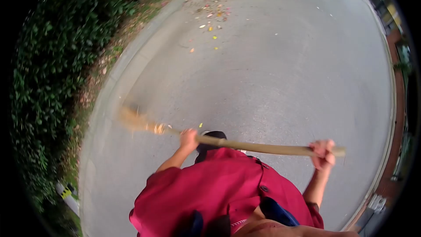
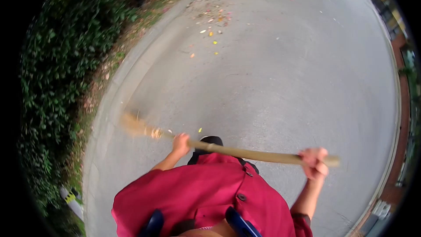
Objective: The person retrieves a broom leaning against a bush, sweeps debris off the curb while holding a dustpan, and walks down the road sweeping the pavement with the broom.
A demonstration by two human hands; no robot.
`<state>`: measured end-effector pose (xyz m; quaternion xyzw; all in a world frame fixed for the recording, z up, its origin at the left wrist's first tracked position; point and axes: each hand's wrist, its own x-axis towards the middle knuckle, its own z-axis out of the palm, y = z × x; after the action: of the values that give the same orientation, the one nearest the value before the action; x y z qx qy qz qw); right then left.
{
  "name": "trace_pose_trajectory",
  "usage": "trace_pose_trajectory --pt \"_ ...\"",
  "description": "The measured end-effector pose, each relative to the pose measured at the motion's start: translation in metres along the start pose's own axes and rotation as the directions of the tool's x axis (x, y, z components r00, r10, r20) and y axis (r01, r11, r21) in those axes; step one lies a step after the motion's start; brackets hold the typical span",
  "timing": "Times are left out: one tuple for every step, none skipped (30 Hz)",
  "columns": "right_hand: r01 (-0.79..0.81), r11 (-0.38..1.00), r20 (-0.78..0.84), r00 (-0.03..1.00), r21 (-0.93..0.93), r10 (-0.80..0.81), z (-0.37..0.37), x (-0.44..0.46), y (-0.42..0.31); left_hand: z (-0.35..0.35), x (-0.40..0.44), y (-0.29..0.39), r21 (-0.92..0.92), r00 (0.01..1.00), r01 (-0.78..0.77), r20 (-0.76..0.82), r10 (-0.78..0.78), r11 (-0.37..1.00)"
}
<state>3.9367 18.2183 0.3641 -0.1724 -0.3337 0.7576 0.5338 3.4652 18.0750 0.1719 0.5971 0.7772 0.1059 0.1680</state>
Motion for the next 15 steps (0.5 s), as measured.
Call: trace_pose_trajectory --pt "-0.099 0.995 0.066 0.993 -0.003 0.099 0.001 0.019 0.016 0.016 -0.021 -0.011 0.026 0.983 0.164 0.084 -0.166 0.986" --pt "-0.175 0.984 0.131 0.976 -0.021 0.176 0.003 0.038 0.028 0.045 -0.039 -0.032 0.047 0.960 0.257 0.104 -0.261 0.965" --pt "-0.258 0.966 0.187 0.950 0.019 0.250 0.005 0.054 0.034 0.059 -0.052 -0.037 0.090 0.931 0.320 0.153 -0.331 0.943" --pt "-0.277 0.961 0.224 0.936 -0.012 0.272 0.012 0.070 0.038 0.080 -0.065 -0.050 0.082 0.869 0.425 0.242 -0.432 0.902" --pt "-0.303 0.952 0.258 0.917 -0.044 0.304 0.011 0.084 0.035 0.094 -0.076 -0.046 0.084 0.899 0.406 0.144 -0.414 0.910" --pt "-0.290 0.955 0.256 0.921 -0.056 0.295 0.004 0.095 0.023 0.104 -0.072 -0.031 0.033 0.885 0.446 0.135 -0.446 0.895" --pt "-0.287 0.955 0.260 0.919 -0.073 0.296 0.000 0.108 0.010 0.115 -0.067 -0.015 -0.025 0.865 0.492 0.129 -0.486 0.870" --pt "-0.296 0.951 0.263 0.914 -0.090 0.309 -0.008 0.120 0.000 0.130 -0.052 0.000 0.048 0.868 0.468 0.162 -0.469 0.882" --pt "-0.265 0.961 0.221 0.935 -0.077 0.276 -0.026 0.127 -0.013 0.146 -0.027 0.014 0.118 0.865 0.445 0.201 -0.460 0.888" --pt "-0.235 0.969 0.193 0.950 -0.074 0.245 -0.046 0.136 -0.031 0.160 0.007 0.031 0.176 0.858 0.426 0.231 -0.458 0.888" --pt "-0.186 0.978 0.146 0.969 -0.093 0.198 -0.056 0.144 -0.053 0.168 0.038 0.054 0.155 0.855 0.427 0.250 -0.454 0.891" --pt "-0.156 0.981 0.101 0.981 -0.114 0.168 -0.064 0.150 -0.081 0.161 0.070 0.090 0.027 0.943 0.330 0.048 -0.331 0.944" --pt "-0.117 0.985 0.023 0.992 -0.128 0.121 -0.077 0.147 -0.110 0.151 0.104 0.123 0.016 0.983 0.183 0.009 -0.183 0.983" --pt "-0.064 0.983 -0.039 0.998 -0.170 0.059 -0.083 0.146 -0.139 0.135 0.144 0.167 -0.052 0.988 0.156 -0.010 -0.157 0.986" --pt "-0.009 0.981 -0.050 0.999 -0.192 0.000 -0.094 0.146 -0.168 0.146 0.184 0.195 -0.160 0.985 0.071 -0.143 -0.094 0.985"
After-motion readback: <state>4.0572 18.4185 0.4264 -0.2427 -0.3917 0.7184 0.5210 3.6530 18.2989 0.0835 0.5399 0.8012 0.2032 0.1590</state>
